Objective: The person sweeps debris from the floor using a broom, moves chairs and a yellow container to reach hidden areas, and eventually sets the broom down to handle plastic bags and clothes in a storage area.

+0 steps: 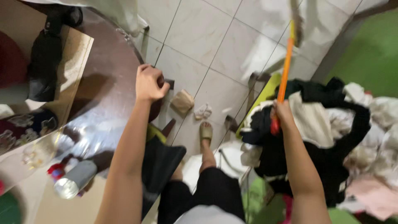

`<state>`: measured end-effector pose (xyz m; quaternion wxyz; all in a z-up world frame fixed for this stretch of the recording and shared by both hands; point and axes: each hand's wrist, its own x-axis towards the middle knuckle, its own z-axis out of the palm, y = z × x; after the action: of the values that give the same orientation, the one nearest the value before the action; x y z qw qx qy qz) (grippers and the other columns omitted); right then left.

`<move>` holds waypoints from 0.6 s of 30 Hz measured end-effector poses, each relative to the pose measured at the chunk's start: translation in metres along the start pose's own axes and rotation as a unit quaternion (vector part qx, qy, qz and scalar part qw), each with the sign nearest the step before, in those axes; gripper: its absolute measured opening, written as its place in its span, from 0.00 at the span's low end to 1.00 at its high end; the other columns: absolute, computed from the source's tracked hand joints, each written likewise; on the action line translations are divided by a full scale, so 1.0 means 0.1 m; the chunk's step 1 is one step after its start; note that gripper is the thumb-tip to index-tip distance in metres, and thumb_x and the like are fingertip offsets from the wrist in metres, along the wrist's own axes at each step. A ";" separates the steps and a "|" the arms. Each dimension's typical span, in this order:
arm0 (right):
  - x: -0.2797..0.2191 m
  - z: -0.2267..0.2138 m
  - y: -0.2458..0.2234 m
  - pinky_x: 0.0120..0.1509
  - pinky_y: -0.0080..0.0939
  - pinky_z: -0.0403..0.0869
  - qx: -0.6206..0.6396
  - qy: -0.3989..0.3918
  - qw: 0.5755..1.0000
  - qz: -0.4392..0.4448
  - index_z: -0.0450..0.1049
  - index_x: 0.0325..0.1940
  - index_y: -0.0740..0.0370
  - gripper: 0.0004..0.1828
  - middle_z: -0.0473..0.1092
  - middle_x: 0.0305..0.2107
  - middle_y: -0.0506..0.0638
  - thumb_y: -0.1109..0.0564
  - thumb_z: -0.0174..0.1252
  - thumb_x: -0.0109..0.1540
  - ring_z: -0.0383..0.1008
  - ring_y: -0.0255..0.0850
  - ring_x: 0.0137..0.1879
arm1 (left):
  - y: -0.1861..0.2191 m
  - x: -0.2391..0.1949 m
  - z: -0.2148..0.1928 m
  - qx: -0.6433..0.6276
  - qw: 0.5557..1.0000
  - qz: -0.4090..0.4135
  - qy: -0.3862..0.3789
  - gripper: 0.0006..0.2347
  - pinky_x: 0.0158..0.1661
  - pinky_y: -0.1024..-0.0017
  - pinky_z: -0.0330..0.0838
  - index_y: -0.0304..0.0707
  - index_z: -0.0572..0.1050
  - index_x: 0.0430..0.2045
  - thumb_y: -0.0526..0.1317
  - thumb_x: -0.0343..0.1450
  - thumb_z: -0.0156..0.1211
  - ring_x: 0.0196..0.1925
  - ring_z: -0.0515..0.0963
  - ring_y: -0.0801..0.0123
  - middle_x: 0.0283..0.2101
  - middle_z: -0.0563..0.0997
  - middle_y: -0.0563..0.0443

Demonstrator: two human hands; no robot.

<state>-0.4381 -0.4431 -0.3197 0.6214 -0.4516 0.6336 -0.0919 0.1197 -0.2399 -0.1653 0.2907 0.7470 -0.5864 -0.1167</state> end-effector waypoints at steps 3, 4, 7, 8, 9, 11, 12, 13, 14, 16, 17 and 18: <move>1.03 -0.06 -0.21 0.21 0.43 0.65 0.091 0.045 0.994 0.041 0.64 0.31 0.60 0.14 0.62 0.17 0.49 0.53 0.52 0.69 0.64 0.42 0.18 | 0.00 0.12 0.00 0.004 1.000 0.017 -0.010 0.10 0.59 0.56 0.66 0.40 0.68 0.11 0.43 0.56 0.63 0.30 0.74 0.52 0.19 0.73 0.48; 1.28 -0.13 -0.35 0.22 0.43 0.66 0.122 0.061 0.989 0.058 0.65 0.32 0.59 0.13 0.62 0.17 0.49 0.53 0.52 0.68 0.64 0.41 0.19 | 0.04 0.12 0.00 0.010 1.000 0.007 -0.019 0.10 0.57 0.57 0.66 0.39 0.68 0.11 0.43 0.55 0.62 0.31 0.75 0.53 0.19 0.73 0.48; 1.77 0.14 -0.50 0.23 0.42 0.67 0.176 0.036 0.975 0.128 0.67 0.34 0.57 0.09 0.63 0.20 0.48 0.54 0.53 0.67 0.64 0.40 0.21 | 0.06 0.16 -0.04 0.016 1.000 -0.004 -0.014 0.10 0.55 0.58 0.67 0.39 0.68 0.12 0.43 0.55 0.62 0.31 0.76 0.55 0.20 0.73 0.49; 1.81 0.35 -0.42 0.28 0.48 0.71 0.148 0.005 0.974 0.170 0.70 0.34 0.58 0.13 0.68 0.23 0.51 0.47 0.52 0.65 0.69 0.45 0.24 | 0.08 0.14 -0.06 0.009 1.000 0.001 -0.008 0.11 0.55 0.59 0.66 0.39 0.68 0.12 0.45 0.55 0.63 0.31 0.76 0.55 0.20 0.73 0.49; 1.73 0.67 -0.23 0.32 0.54 0.75 0.125 -0.021 0.968 0.216 0.73 0.34 0.59 0.20 0.73 0.26 0.54 0.40 0.52 0.62 0.74 0.51 0.28 | 0.09 0.14 -0.07 0.006 1.000 -0.001 -0.016 0.11 0.55 0.59 0.66 0.39 0.68 0.12 0.45 0.55 0.63 0.31 0.76 0.55 0.20 0.73 0.49; 1.33 1.47 0.12 0.30 0.53 0.74 0.040 -0.004 0.984 0.174 0.69 0.39 0.60 0.15 0.71 0.26 0.54 0.45 0.51 0.61 0.73 0.50 0.27 | 0.08 0.16 -0.07 0.029 0.999 -0.012 -0.034 0.11 0.55 0.60 0.67 0.39 0.68 0.13 0.44 0.56 0.63 0.31 0.75 0.55 0.20 0.73 0.50; 0.98 1.86 0.22 0.30 0.52 0.73 0.002 0.001 0.988 0.152 0.67 0.41 0.60 0.13 0.70 0.26 0.54 0.48 0.51 0.61 0.72 0.49 0.26 | 0.12 0.10 -0.07 0.028 0.999 -0.016 -0.036 0.11 0.55 0.60 0.67 0.39 0.68 0.13 0.44 0.56 0.63 0.31 0.75 0.55 0.20 0.73 0.50; 0.63 2.20 0.32 0.29 0.51 0.73 -0.022 0.009 0.990 0.138 0.65 0.44 0.60 0.13 0.70 0.27 0.55 0.51 0.51 0.60 0.71 0.48 0.26 | 0.11 0.14 -0.06 0.024 0.999 -0.008 -0.025 0.11 0.55 0.59 0.67 0.39 0.68 0.12 0.44 0.55 0.62 0.31 0.75 0.56 0.20 0.73 0.50; 0.31 2.45 0.41 0.28 0.50 0.73 -0.027 0.003 0.990 0.136 0.63 0.46 0.60 0.13 0.69 0.27 0.55 0.54 0.50 0.60 0.70 0.47 0.25 | 0.10 0.17 -0.06 0.019 1.000 0.000 -0.014 0.11 0.55 0.59 0.67 0.39 0.68 0.12 0.44 0.54 0.61 0.31 0.75 0.56 0.20 0.73 0.50; -0.31 2.69 0.68 0.26 0.49 0.72 -0.011 -0.030 0.987 0.158 0.59 0.51 0.60 0.17 0.67 0.27 0.55 0.60 0.50 0.59 0.69 0.46 0.24 | 0.05 0.18 -0.04 0.032 0.999 0.012 -0.014 0.10 0.55 0.58 0.66 0.39 0.68 0.11 0.44 0.54 0.62 0.31 0.75 0.54 0.20 0.73 0.49; -0.56 2.73 0.83 0.25 0.48 0.71 0.005 -0.053 0.983 0.175 0.57 0.53 0.60 0.19 0.67 0.28 0.55 0.63 0.49 0.58 0.68 0.45 0.23 | 0.04 0.12 -0.02 0.041 0.999 0.020 -0.019 0.10 0.56 0.57 0.66 0.39 0.69 0.10 0.44 0.54 0.62 0.32 0.75 0.53 0.20 0.73 0.47; -0.76 2.73 0.97 0.24 0.48 0.71 0.022 -0.073 0.979 0.190 0.55 0.56 0.60 0.22 0.66 0.28 0.55 0.66 0.49 0.58 0.68 0.44 0.23 | 0.03 0.05 0.00 0.038 0.999 0.018 -0.027 0.10 0.56 0.57 0.66 0.39 0.69 0.10 0.44 0.54 0.62 0.32 0.75 0.53 0.20 0.73 0.47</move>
<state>-0.2582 -0.2137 -0.3899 0.6818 -0.3151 0.6585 0.0471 0.1186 -0.2450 -0.1634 0.2485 0.7436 -0.6110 -0.1097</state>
